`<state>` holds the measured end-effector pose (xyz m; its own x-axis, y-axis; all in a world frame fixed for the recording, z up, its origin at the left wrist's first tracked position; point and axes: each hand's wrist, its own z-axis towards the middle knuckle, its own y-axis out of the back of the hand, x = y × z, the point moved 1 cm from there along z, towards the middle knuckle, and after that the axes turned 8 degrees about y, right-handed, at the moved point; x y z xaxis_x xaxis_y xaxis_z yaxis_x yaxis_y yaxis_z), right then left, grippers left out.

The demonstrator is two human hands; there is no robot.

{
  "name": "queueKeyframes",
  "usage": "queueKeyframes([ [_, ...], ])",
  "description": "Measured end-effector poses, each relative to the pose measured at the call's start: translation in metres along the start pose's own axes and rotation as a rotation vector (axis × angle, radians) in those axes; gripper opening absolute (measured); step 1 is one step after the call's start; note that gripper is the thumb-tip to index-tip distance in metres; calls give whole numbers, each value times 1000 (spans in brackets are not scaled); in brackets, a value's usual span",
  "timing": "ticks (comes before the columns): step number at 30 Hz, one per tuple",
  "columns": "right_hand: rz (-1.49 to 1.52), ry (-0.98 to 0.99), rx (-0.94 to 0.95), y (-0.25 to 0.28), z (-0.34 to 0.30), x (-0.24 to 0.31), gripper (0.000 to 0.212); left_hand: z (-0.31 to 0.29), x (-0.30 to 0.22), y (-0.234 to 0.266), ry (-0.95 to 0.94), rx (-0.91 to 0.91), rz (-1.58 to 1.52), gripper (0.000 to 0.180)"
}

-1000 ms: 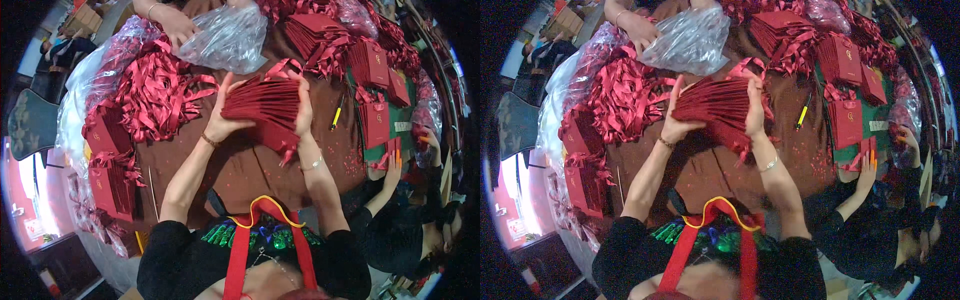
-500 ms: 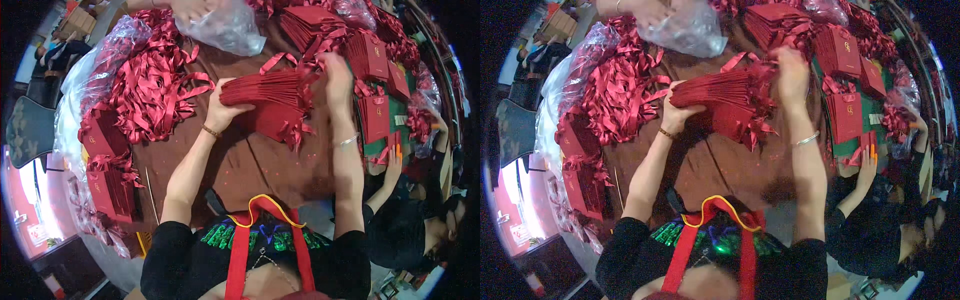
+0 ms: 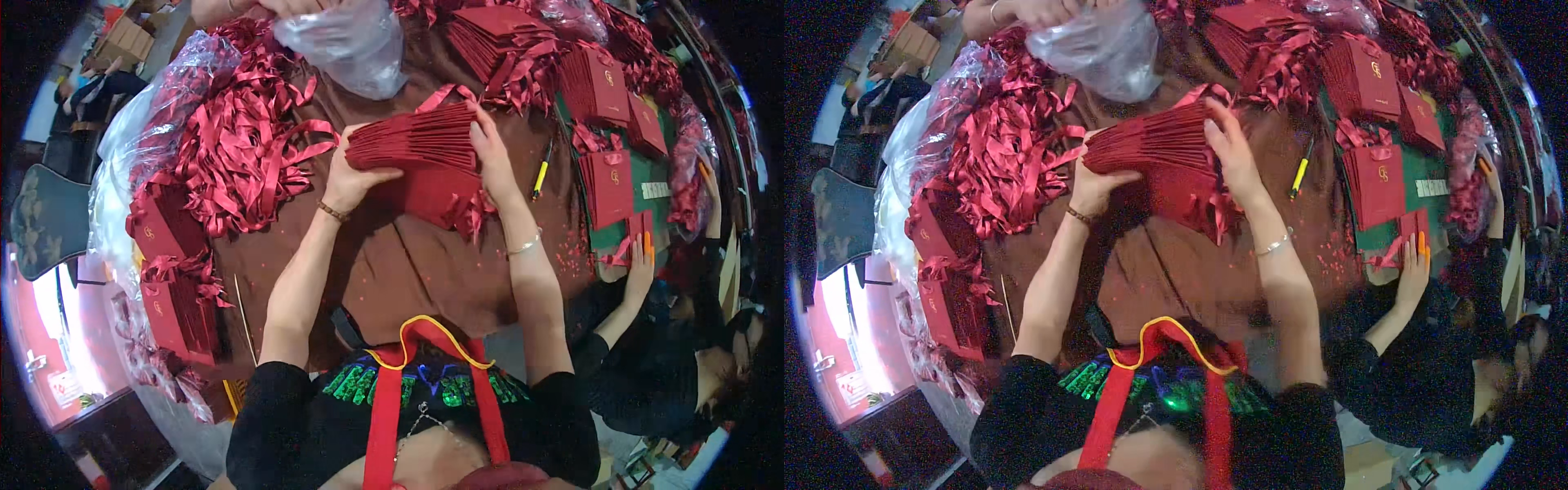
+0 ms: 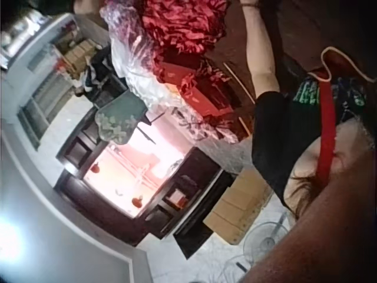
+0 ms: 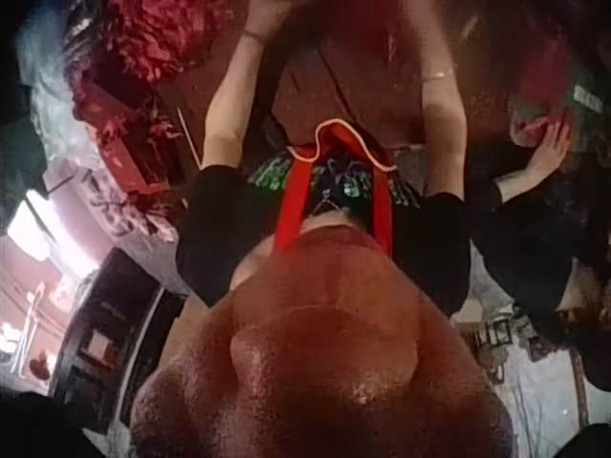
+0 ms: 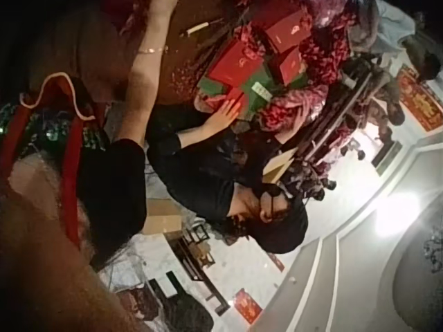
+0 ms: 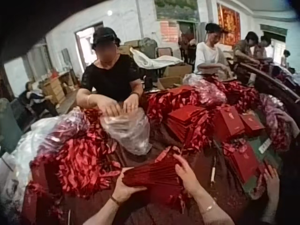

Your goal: The person attaches ribbon handles to red gift bags by hand, then gathers and aligns the completed gift bags into a stack.

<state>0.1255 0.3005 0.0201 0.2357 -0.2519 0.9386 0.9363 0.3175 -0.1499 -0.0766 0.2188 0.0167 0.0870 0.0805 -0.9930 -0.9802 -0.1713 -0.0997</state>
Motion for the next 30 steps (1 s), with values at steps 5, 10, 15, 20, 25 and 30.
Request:
queueKeyframes([
  [5,-582,215,-112,26,-13,-29,27,0,10,5,-29,5,20,71],
  [10,-417,247,28,20,-23,23,19,0,9,11,51,-4,-69,71],
  [15,-404,277,217,15,-30,19,18,0,15,9,98,-2,-27,71],
  [20,-520,406,245,22,-34,19,16,0,10,5,105,10,-90,72],
  [25,-655,203,30,59,-27,2,16,3,8,-2,171,30,-163,68],
  [30,-307,428,-829,136,9,54,46,2,-3,8,142,6,-96,67],
])
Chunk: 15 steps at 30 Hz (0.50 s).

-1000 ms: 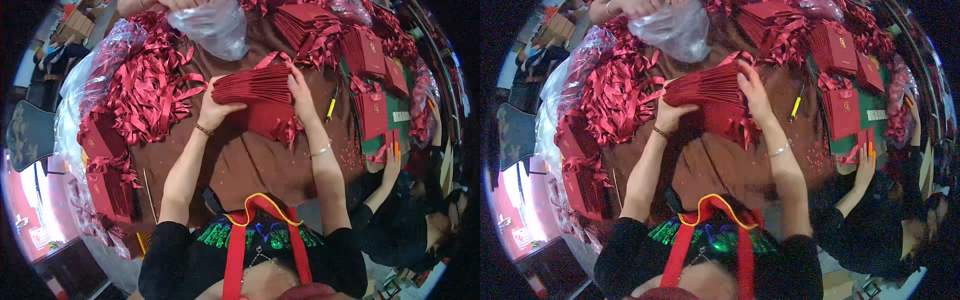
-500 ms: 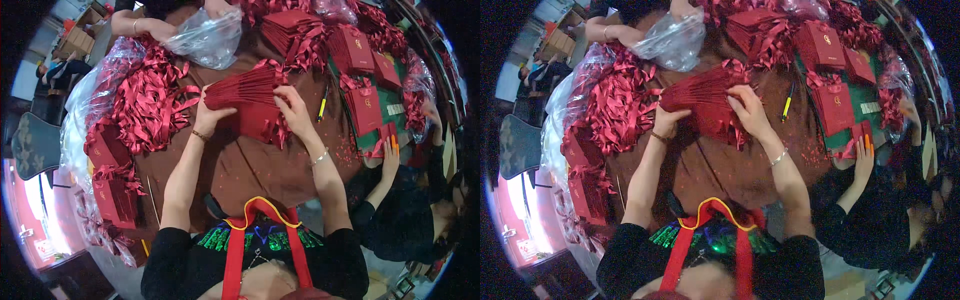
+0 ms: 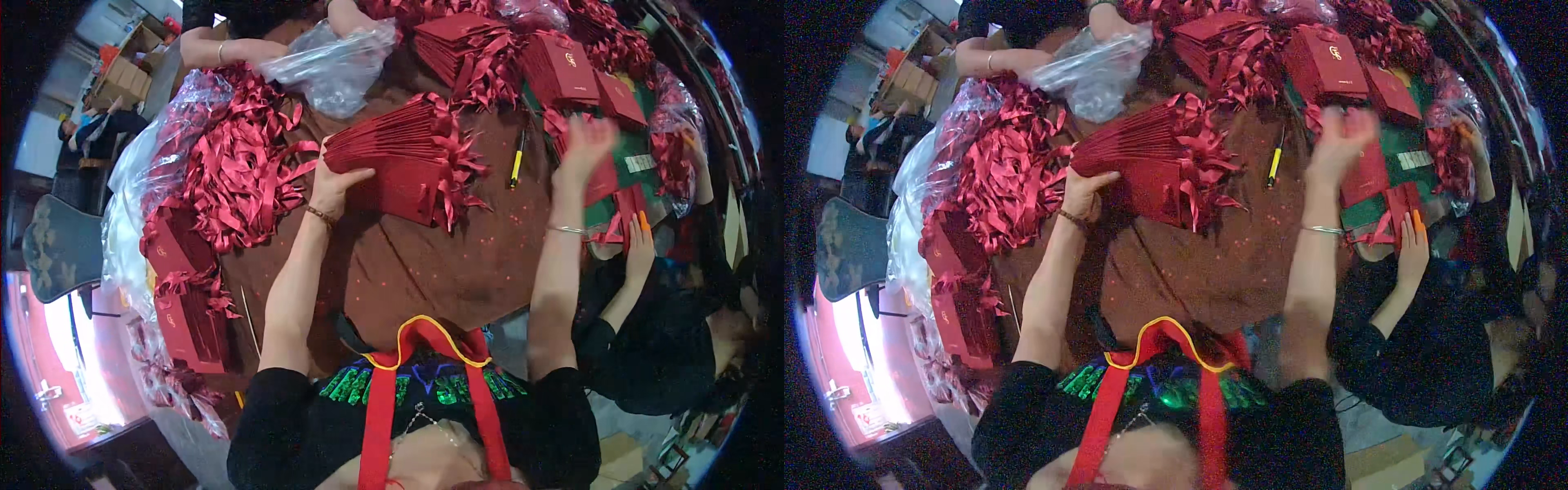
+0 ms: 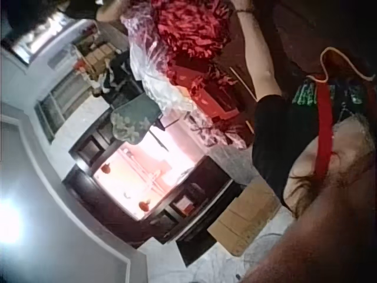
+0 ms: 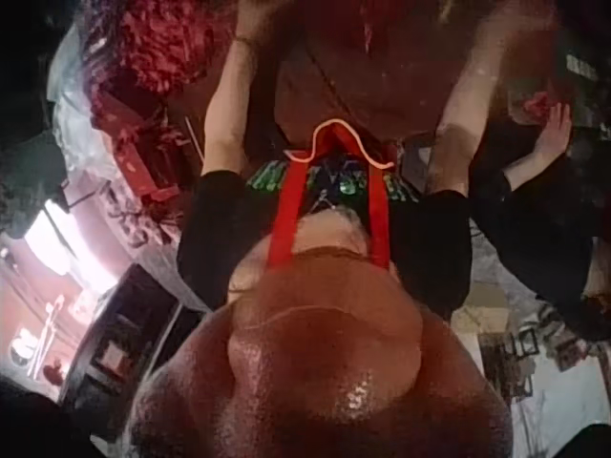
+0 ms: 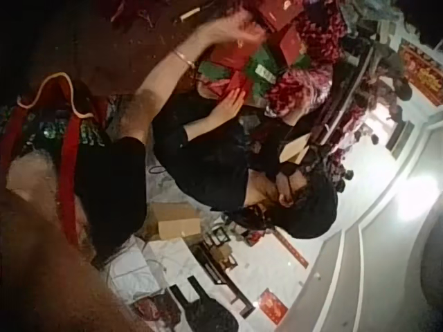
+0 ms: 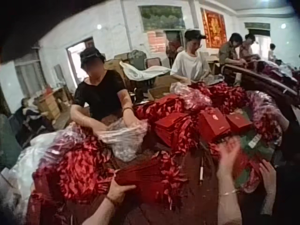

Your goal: The person attaches ribbon handles to red gift bags by hand, then gathers and aligns the completed gift bags into a stack.

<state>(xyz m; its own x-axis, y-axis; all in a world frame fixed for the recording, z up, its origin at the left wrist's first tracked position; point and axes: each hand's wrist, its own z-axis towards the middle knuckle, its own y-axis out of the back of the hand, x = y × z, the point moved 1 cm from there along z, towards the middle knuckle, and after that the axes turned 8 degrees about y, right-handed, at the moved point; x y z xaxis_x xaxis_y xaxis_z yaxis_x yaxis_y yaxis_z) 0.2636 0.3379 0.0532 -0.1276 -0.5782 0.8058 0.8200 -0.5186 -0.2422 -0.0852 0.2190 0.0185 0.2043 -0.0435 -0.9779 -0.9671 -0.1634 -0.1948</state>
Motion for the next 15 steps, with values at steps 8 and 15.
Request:
queueKeyframes([
  [8,903,-140,541,-71,-9,91,50,4,6,3,-106,-1,62,69],
  [15,456,-292,990,-105,-133,22,57,-17,-2,-3,-151,68,50,95],
])
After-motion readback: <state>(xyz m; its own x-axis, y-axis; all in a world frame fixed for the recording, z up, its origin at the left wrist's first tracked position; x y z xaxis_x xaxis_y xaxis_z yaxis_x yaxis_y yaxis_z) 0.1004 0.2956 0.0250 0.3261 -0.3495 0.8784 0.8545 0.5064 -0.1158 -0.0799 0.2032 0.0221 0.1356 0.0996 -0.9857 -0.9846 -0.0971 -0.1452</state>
